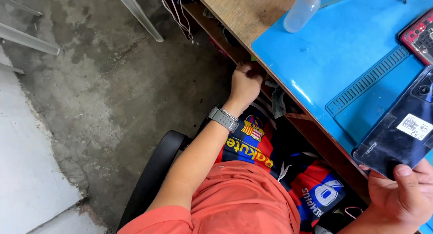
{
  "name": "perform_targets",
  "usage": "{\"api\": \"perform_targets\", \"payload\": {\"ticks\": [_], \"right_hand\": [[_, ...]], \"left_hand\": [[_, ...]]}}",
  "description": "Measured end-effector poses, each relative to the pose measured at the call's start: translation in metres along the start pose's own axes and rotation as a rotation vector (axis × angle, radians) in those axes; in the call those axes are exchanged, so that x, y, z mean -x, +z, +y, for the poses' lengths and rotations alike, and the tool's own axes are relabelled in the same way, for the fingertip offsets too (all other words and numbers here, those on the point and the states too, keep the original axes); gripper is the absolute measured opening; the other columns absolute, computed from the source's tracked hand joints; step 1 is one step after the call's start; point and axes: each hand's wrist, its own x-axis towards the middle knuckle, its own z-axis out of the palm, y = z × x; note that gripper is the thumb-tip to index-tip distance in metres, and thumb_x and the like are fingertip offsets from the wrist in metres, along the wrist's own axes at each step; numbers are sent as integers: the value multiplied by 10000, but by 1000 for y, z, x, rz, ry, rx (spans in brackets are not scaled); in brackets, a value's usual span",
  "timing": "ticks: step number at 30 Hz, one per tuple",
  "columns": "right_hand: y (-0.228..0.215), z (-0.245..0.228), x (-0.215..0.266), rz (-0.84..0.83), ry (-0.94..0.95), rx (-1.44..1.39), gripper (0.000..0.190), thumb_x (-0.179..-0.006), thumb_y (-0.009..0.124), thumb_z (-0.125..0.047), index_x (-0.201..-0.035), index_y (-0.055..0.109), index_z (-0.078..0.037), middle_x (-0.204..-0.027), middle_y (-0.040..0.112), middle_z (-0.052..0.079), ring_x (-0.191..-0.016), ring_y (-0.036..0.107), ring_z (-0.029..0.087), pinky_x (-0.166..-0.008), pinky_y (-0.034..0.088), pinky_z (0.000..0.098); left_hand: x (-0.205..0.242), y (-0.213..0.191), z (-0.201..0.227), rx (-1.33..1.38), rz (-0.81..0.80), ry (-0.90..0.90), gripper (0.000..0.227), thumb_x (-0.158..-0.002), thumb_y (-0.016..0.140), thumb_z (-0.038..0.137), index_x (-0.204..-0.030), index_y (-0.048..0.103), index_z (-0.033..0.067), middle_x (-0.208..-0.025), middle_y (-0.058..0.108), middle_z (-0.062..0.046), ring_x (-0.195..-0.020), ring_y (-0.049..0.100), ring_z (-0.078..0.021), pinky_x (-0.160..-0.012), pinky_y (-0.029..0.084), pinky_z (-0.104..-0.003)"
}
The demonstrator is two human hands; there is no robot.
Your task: A person inspects a smartphone at a repair bench, peels off a protective layer, then moves to a service counter to plug in a charging cable and interact with a customer.
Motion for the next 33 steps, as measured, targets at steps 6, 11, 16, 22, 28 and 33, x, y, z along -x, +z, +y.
{"api": "perform_targets", "payload": {"ticks": [6,11,16,22,28,33], "right_hand": [[-20,15,-4,-7,-70,47,523,-909,751,-261,-1357,643,-16,-1273,723,51,-1213,718,304,-776,697,487],[-8,10,0,38,-69,103,576,-872,769,-311,-1363,639,-42,-1270,704,58,-1172,717,265,-786,682,454],[7,4,2,-110,-39,-103,476,-927,719,-189,-1334,638,44,-1167,707,221,-883,700,377,-701,612,455],[29,-12,10,-14,-56,-22,514,-846,803,-238,-1143,605,132,-939,681,246,-707,692,357,-661,644,459],[25,-14,4,-104,-48,-25,441,-892,785,-246,-1090,630,116,-913,683,214,-716,682,335,-621,629,410],[15,-8,2,-176,-54,-36,401,-946,726,-194,-1157,623,132,-1021,692,267,-776,717,397,-651,675,435]], "left_hand": [[17,8,-11,146,9,-107,204,-868,659,0,-1024,785,37,-1157,617,-129,-1059,680,-277,-907,597,-361],[19,5,0,168,-12,-153,149,-891,716,81,-1015,792,49,-1150,661,-129,-1038,709,-262,-902,599,-357],[17,9,11,172,11,-232,232,-841,650,73,-994,824,60,-1170,727,-164,-1072,714,-281,-836,581,-349],[3,40,-43,243,312,-347,132,-759,652,-62,-785,759,11,-837,727,-48,-790,638,-154,-617,520,-354],[13,30,-23,-284,255,230,289,-910,717,140,-641,653,60,-685,606,-95,-923,584,-282,-723,479,-409],[13,36,-13,263,278,-297,195,-902,721,26,-715,683,65,-775,685,-9,-799,530,-119,-673,400,-386]]}}
